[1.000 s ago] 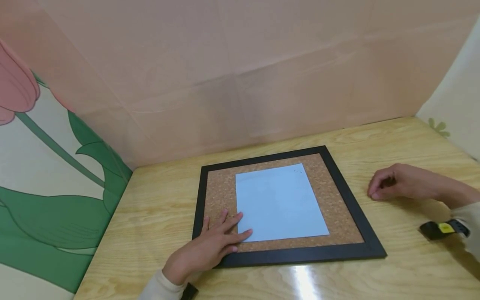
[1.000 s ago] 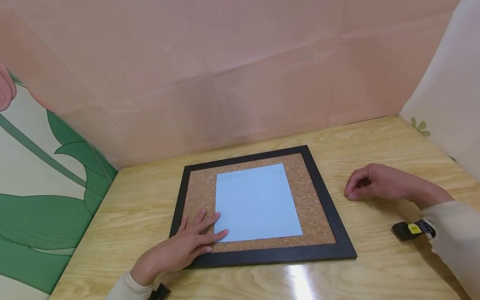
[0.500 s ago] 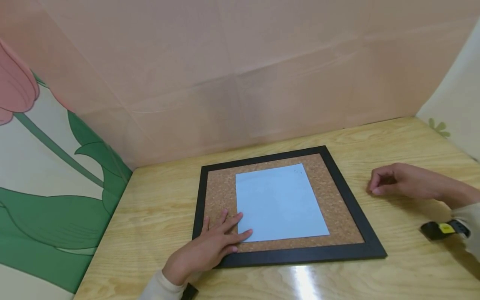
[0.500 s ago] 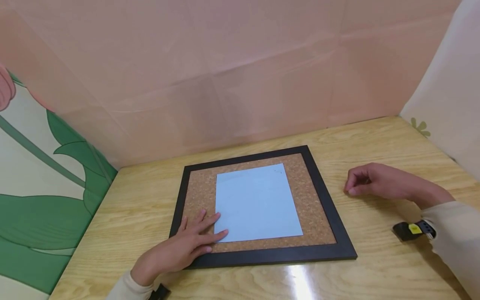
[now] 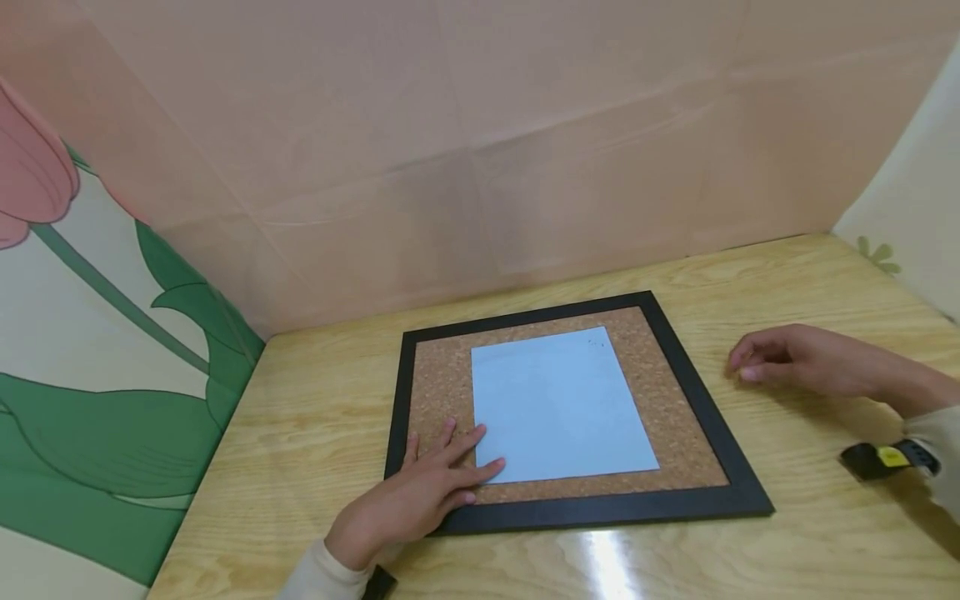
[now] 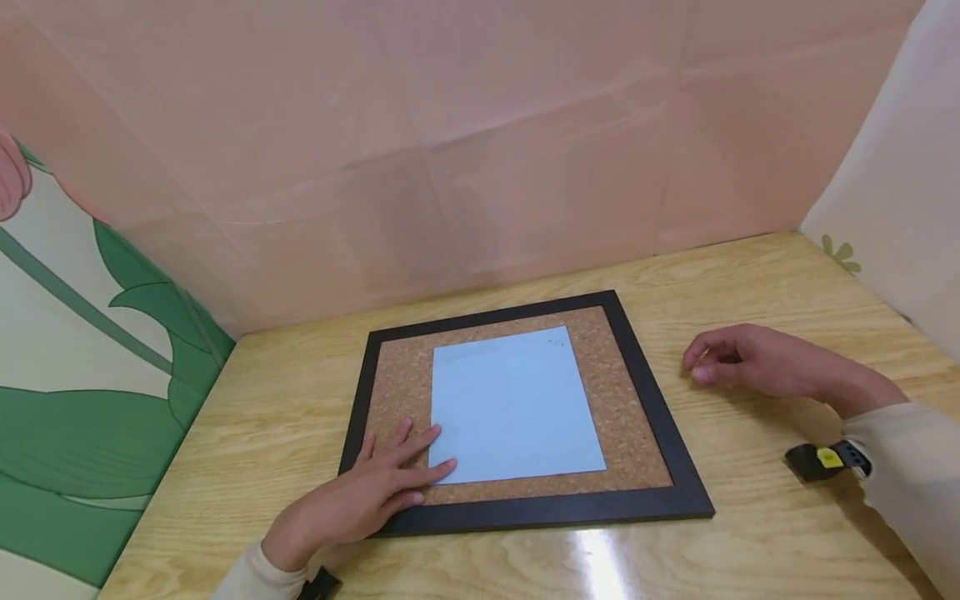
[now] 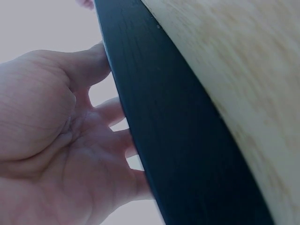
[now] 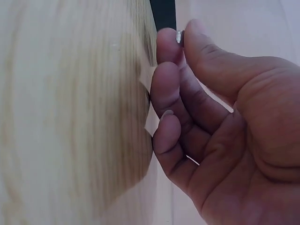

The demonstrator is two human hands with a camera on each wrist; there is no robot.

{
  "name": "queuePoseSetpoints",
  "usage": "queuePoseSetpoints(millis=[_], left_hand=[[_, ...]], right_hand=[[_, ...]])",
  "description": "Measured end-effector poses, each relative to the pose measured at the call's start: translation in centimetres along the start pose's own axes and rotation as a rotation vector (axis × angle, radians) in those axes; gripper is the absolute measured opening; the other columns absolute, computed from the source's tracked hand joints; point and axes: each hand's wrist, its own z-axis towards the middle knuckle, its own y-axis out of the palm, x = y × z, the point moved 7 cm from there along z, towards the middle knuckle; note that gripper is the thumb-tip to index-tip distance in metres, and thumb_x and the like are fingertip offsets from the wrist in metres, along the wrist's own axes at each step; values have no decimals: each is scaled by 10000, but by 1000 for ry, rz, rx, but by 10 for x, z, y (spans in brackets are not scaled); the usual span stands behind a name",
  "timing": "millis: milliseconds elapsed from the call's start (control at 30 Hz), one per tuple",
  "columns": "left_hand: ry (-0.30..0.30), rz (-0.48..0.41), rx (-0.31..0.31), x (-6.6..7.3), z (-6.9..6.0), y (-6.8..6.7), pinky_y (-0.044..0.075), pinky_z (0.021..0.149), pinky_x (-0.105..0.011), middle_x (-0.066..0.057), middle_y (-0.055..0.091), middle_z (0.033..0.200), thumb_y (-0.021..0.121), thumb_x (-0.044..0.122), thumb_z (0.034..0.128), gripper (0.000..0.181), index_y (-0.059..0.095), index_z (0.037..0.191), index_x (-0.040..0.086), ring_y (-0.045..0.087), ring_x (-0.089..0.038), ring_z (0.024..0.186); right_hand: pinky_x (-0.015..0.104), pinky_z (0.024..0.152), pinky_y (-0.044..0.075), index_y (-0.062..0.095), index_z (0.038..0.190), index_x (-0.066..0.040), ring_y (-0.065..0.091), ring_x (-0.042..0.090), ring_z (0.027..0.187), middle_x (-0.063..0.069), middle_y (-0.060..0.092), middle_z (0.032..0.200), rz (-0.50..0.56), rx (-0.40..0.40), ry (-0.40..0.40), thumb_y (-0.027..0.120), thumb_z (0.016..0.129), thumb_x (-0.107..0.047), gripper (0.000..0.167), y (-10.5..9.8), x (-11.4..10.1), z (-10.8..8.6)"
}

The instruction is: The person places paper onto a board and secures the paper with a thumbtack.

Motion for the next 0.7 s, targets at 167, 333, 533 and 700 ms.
queuePoseSetpoints(millis=[167, 333, 533, 700], left_hand=[[-2, 1, 3, 0, -1, 0, 56, 1118, -782, 3, 121, 1689, 516, 294, 1021, 521, 381, 1513, 399, 47, -379, 1547], [5, 26, 4, 2, 0, -1, 69, 1115, -785, -8, 126, 1688, 511, 304, 1022, 513, 386, 1510, 400, 59, -405, 1540], [0, 25, -7, 4, 2, -2, 69, 1116, -783, -2, 113, 1690, 504, 302, 1027, 512, 378, 1512, 404, 49, -408, 1541], [-3, 13, 2, 3, 0, -2, 75, 1109, -789, -15, 125, 1689, 514, 284, 1025, 516, 385, 1514, 391, 53, -429, 1537]], right_hand=[[103, 710, 428, 724, 1001, -245, 601, -44, 863, -103, 727, 943, -8, 27, -30, 633, 975, -96, 177, -4, -9, -1], [128, 714, 464, 716, 1006, -230, 622, -25, 867, -93, 723, 942, -8, 46, -10, 634, 979, -118, 141, -6, -29, 2], [214, 726, 507, 689, 1062, -159, 628, 79, 862, -23, 702, 974, 91, -15, 89, 628, 993, -216, 108, -4, -70, 31], [272, 762, 505, 668, 1117, -90, 581, 160, 882, 65, 677, 1036, 195, -119, 178, 631, 990, -288, 238, 14, -99, 73]])
